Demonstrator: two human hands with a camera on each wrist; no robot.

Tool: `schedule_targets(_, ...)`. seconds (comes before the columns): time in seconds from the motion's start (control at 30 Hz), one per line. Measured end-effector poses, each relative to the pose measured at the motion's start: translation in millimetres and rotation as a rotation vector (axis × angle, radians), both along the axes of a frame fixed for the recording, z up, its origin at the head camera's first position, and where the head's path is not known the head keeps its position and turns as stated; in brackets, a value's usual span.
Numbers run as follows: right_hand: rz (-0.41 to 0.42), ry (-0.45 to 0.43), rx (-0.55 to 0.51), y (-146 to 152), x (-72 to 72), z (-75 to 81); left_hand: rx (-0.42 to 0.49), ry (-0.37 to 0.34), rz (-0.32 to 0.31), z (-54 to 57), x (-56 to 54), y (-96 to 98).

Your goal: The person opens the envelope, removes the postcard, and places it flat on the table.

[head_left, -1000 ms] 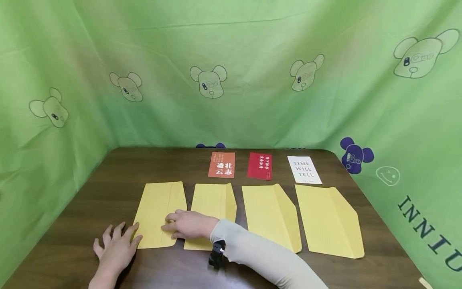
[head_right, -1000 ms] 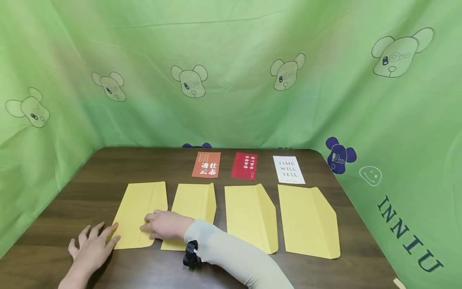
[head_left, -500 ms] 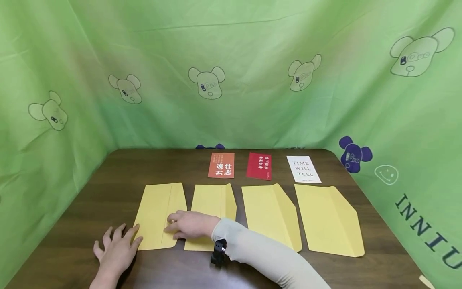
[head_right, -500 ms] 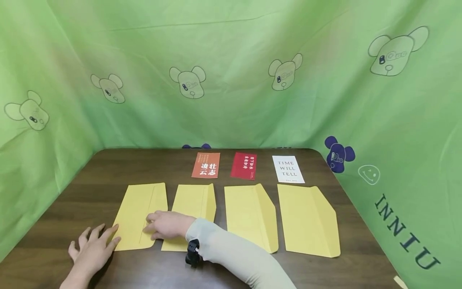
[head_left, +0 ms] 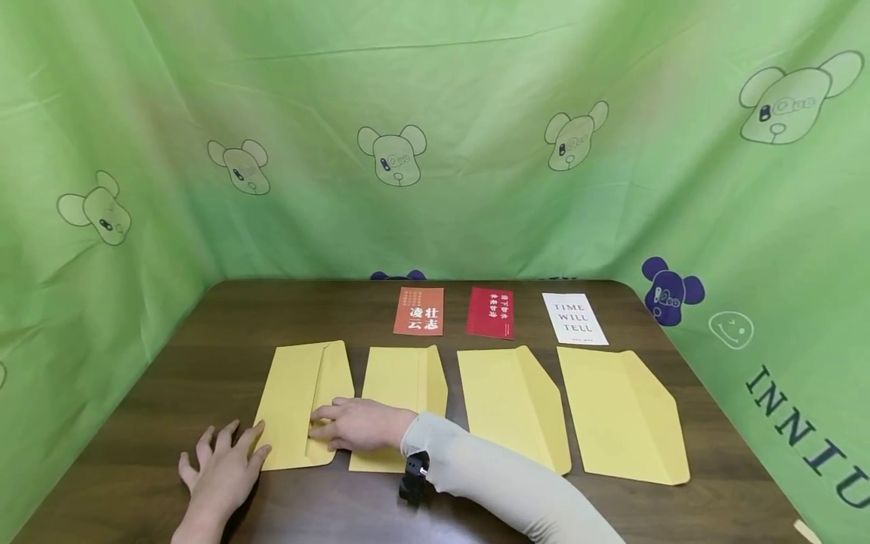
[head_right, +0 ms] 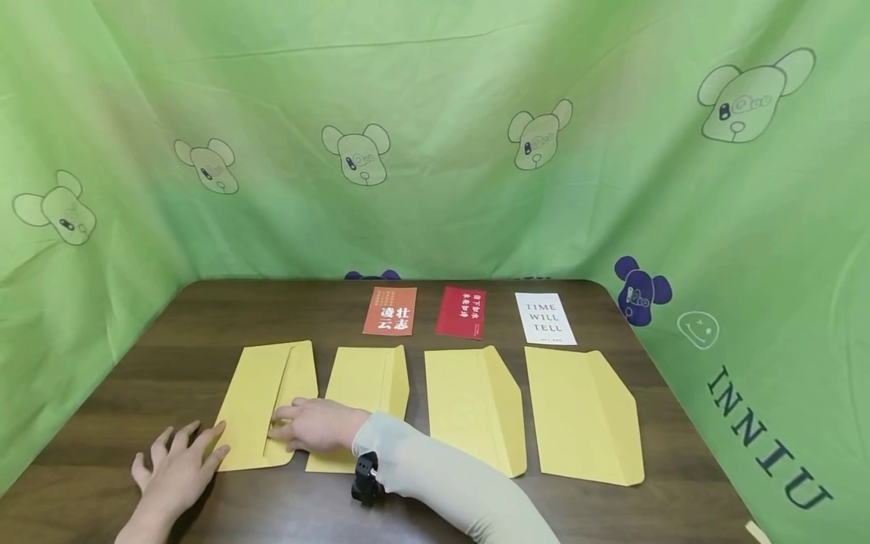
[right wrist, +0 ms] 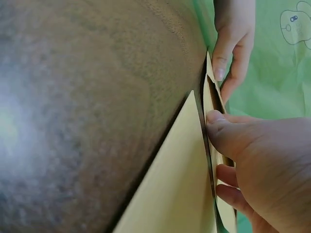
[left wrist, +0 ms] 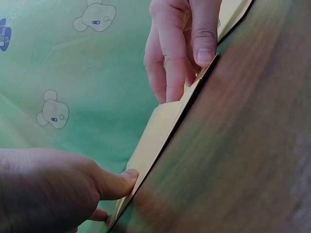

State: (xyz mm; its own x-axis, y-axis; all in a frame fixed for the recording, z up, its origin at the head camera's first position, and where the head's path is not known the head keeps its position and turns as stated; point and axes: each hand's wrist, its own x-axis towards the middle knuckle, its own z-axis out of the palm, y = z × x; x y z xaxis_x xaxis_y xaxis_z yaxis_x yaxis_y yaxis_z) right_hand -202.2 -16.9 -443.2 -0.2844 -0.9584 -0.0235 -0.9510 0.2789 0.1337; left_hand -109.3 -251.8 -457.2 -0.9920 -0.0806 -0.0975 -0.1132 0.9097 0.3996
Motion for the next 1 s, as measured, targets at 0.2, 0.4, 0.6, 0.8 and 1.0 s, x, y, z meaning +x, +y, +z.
schedule_targets(0.2, -0.004, 0.027, 0.008, 0.3, 0.9, -3.1, 0.002, -0.001, 0.005, 1.1, 1.0, -0.5)
schedule_targets(0.4, -0.009, 0.022, -0.013, 2.4, 2.6, -4.8, 0.004, -0.002, 0.000, 1.5, 1.7, -0.4)
schedule_targets(0.6, -0.004, 0.007, -0.050, 3.1, 2.7, -3.4, 0.004, -0.001, 0.003, 1.6, 1.6, -1.1)
schedule_targets(0.8, -0.004, 0.016, -0.060, 4.1, 1.3, -5.7, 0.000, 0.003, 0.002, 1.2, 1.1, -0.8)
schedule_targets(1.0, -0.003, 0.017, -0.060, 4.7, -0.4, -7.4, 0.006, 0.009, 0.004, 0.9, -0.3, 0.4)
